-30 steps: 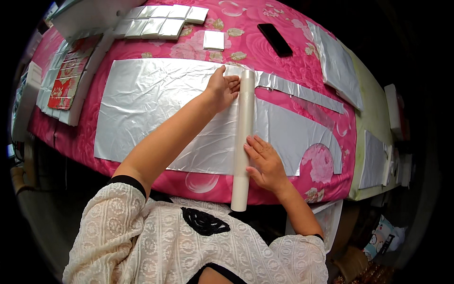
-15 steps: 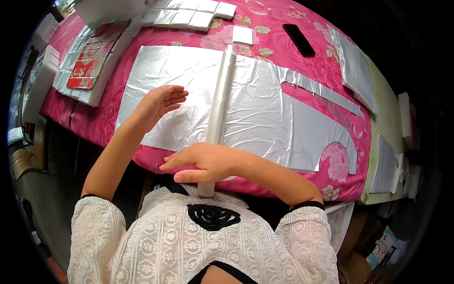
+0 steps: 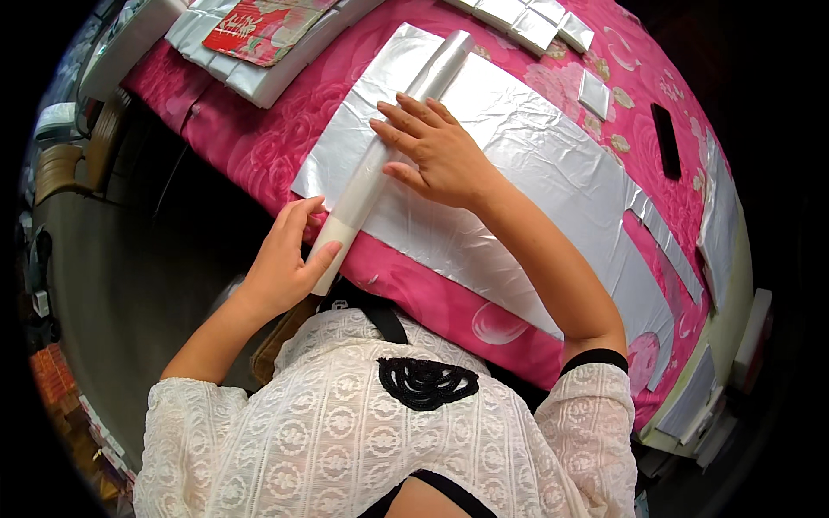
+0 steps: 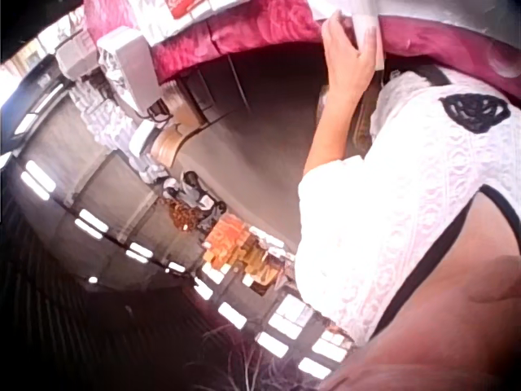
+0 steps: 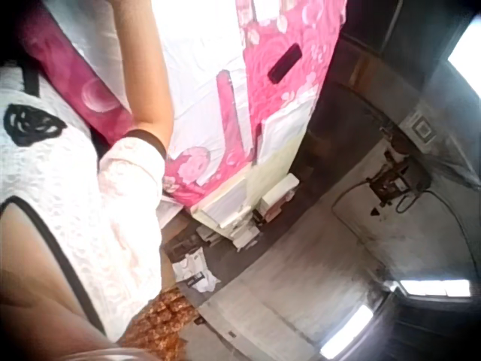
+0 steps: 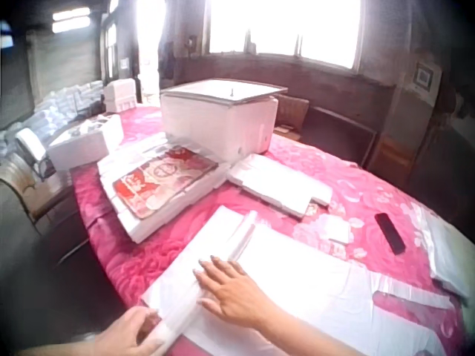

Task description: The person wraps small rectangular items in clear plastic film on a pink floral tablecloth. They unroll the film, place an item, fold the film around it, and set the wrapped package aside. The process is repeated multiple times with items stacked on the table.

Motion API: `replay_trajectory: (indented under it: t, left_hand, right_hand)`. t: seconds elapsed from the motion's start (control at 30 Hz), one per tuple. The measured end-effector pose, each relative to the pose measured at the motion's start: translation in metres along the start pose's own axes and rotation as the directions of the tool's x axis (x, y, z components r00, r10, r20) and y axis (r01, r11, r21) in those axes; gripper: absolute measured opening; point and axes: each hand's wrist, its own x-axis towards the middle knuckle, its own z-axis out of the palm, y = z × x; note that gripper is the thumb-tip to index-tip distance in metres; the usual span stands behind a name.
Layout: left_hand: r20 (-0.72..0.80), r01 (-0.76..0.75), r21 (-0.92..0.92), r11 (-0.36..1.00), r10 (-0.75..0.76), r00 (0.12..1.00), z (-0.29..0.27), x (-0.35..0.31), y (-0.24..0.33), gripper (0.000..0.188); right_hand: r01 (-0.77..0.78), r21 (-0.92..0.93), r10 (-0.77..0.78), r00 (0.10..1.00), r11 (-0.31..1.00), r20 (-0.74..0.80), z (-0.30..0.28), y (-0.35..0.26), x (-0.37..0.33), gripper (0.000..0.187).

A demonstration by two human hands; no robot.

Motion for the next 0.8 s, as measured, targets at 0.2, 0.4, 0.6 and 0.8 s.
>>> replay_trajectory:
  t: [0.2,0.4,0.6,0.8]
  left_hand:
    - [-0.075,0.143,0.289,0.946,-0.127,0.989,0.001,-0.007,-0.003,0.069]
    - [0.307,0.395,-0.523,0.755,-0.265,0.914,-0.012,-0.001,0.000,0.065]
    - [0.584,0.701,-0.697,-0.148,0.449,0.676,0.007,0.003,0.011,0.088]
    - [0.631,0.440,-0.510,0.739,-0.026,0.775,0.029,0.030,0.064,0.068]
  right_hand:
    - [-0.145,0.108,0.151,0.987,0.984,-0.054,0.039,-0.022,0.060,0.054]
    - [-0.391,0.666,0.721,0.609,0.635,-0.330,0.050,-0.046,0.059,0.088]
    - [0.322,0.810,0.735,0.652,-0.490,0.185,-0.034,-0.047,0.030,0.057]
    - [0.122,0.978,0.877,0.471,-0.171,0.094,-0.064,-0.040,-0.014,0.053]
